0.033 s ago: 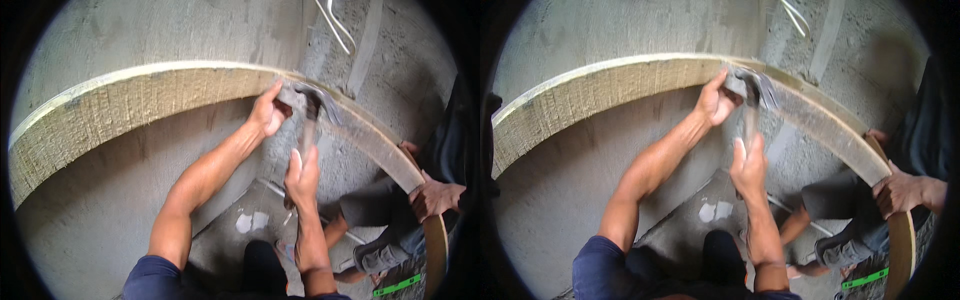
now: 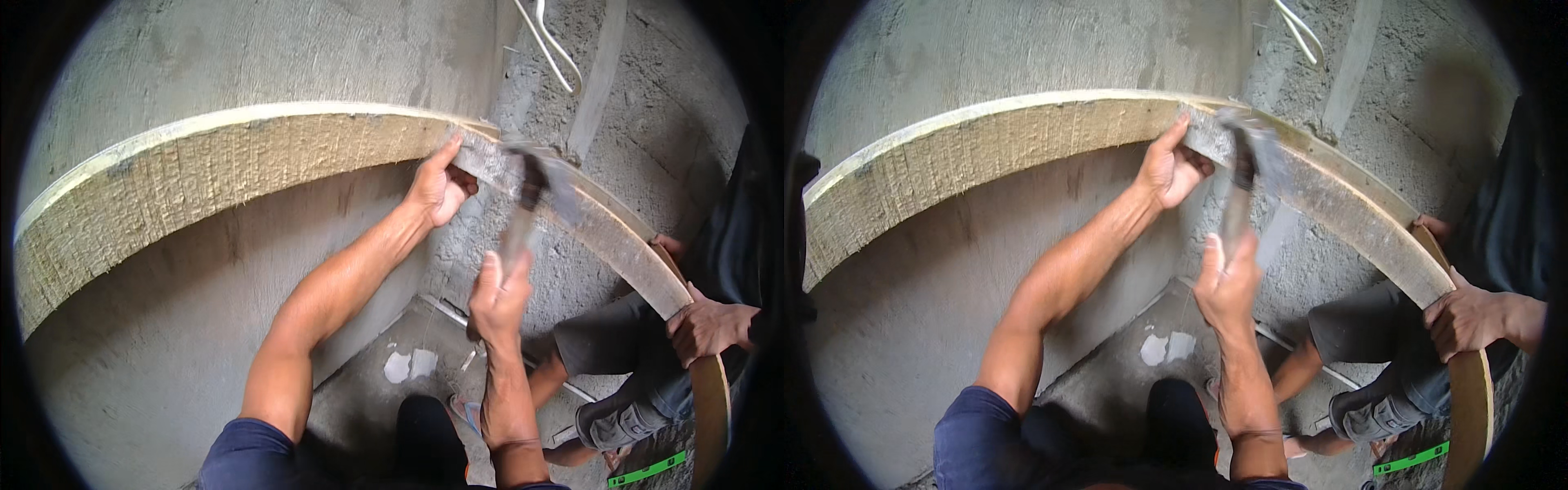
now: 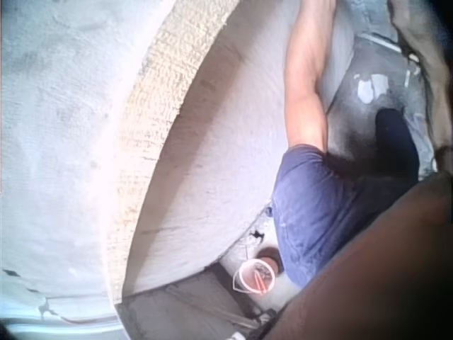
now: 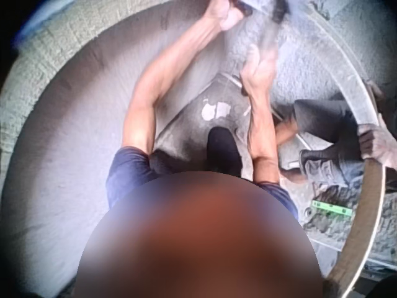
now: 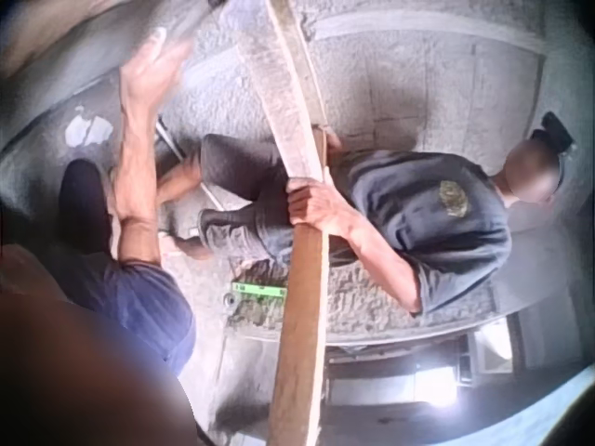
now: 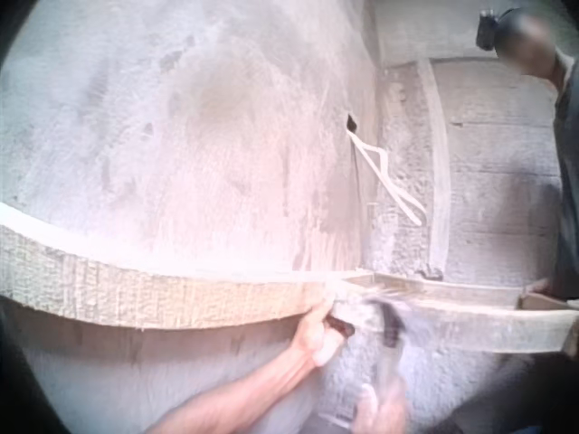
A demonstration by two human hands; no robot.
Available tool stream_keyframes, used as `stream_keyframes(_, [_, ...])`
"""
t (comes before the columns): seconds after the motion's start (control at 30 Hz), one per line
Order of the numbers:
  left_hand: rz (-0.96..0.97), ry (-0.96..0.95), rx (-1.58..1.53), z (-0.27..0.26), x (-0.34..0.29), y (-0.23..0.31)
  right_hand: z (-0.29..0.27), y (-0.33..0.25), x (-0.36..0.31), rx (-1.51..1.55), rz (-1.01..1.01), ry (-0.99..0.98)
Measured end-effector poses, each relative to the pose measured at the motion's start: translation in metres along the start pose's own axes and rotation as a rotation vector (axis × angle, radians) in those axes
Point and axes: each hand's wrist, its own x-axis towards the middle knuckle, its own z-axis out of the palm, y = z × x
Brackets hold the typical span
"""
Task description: The person positions a curved wooden frame against a concrete wall and secures it by hammering nails along its length. A coworker assists by holding the frame steady. The person repeatedly retrieves nails from a bucket and drives them into the frame to fasten it to the wall.
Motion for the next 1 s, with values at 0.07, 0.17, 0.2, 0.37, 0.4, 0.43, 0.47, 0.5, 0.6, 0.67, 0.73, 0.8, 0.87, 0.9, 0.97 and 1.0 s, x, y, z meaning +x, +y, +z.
stream_keyframes(0.07, [-0.019, 0.073, -0.011, 0.002, -0.001, -0.001, -0.007, 0.002, -0.003, 0.278, -0.024, 0.21])
stream_keyframes(0.17, [-0.004, 0.077, 0.023, 0.003, 0.0, -0.001, -0.008, 0.007, -0.003, 0.659, -0.407, 0.218])
stream_keyframes(0.2, [-0.005, 0.102, 0.032, 0.003, 0.0, -0.001, -0.004, 0.009, 0.0, 0.605, -0.441, 0.119])
stream_keyframes(0.37, [-0.009, 0.006, 0.021, -0.002, 0.002, 0.001, 0.006, 0.018, 0.005, -0.056, -0.036, -0.046])
stream_keyframes(0.4, [-0.014, 0.028, 0.001, -0.002, 0.003, 0.0, 0.001, 0.019, -0.001, 0.008, 0.049, 0.0])
stream_keyframes(0.43, [-0.024, 0.059, -0.019, -0.002, 0.002, 0.0, -0.005, 0.019, -0.006, 0.262, -0.03, 0.006])
stream_keyframes(0.47, [-0.019, 0.073, -0.019, -0.003, 0.002, 0.0, -0.005, 0.021, -0.006, 0.554, -0.133, 0.076])
stream_keyframes(0.5, [-0.022, 0.068, -0.018, -0.003, 0.002, 0.0, -0.008, 0.022, -0.009, 0.772, -0.238, 0.205])
stream_keyframes(0.6, [-0.042, 0.053, -0.023, -0.002, 0.001, 0.001, -0.004, 0.027, -0.003, 0.002, -0.641, 0.172])
stream_keyframes(0.67, [-0.046, 0.052, -0.029, -0.002, 0.002, 0.001, 0.003, 0.028, 0.003, -0.306, -0.528, 0.024])
stream_keyframes(0.73, [-0.009, -0.048, -0.002, -0.002, 0.004, 0.002, 0.008, 0.028, 0.004, -0.1, -0.084, -0.156])
stream_keyframes(0.8, [-0.056, 0.04, -0.001, -0.003, 0.003, 0.002, 0.008, 0.026, 0.0, 0.155, 0.009, -0.005])
stream_keyframes(0.87, [-0.028, 0.081, 0.019, -0.004, 0.002, 0.002, 0.007, 0.023, -0.006, 0.822, -0.183, 0.146])
stream_keyframes(0.9, [-0.027, 0.063, 0.029, -0.005, 0.002, 0.004, 0.005, 0.022, -0.008, 0.763, -0.225, 0.158])
stream_keyframes(0.97, [-0.025, 0.053, 0.048, -0.005, 0.003, 0.003, 0.01, 0.025, -0.009, 0.529, -0.305, 0.096])
stream_keyframes(1.0, [-0.036, 0.085, 0.032, -0.006, 0.003, 0.003, 0.011, 0.028, -0.009, 0.22, -0.222, 0.015])
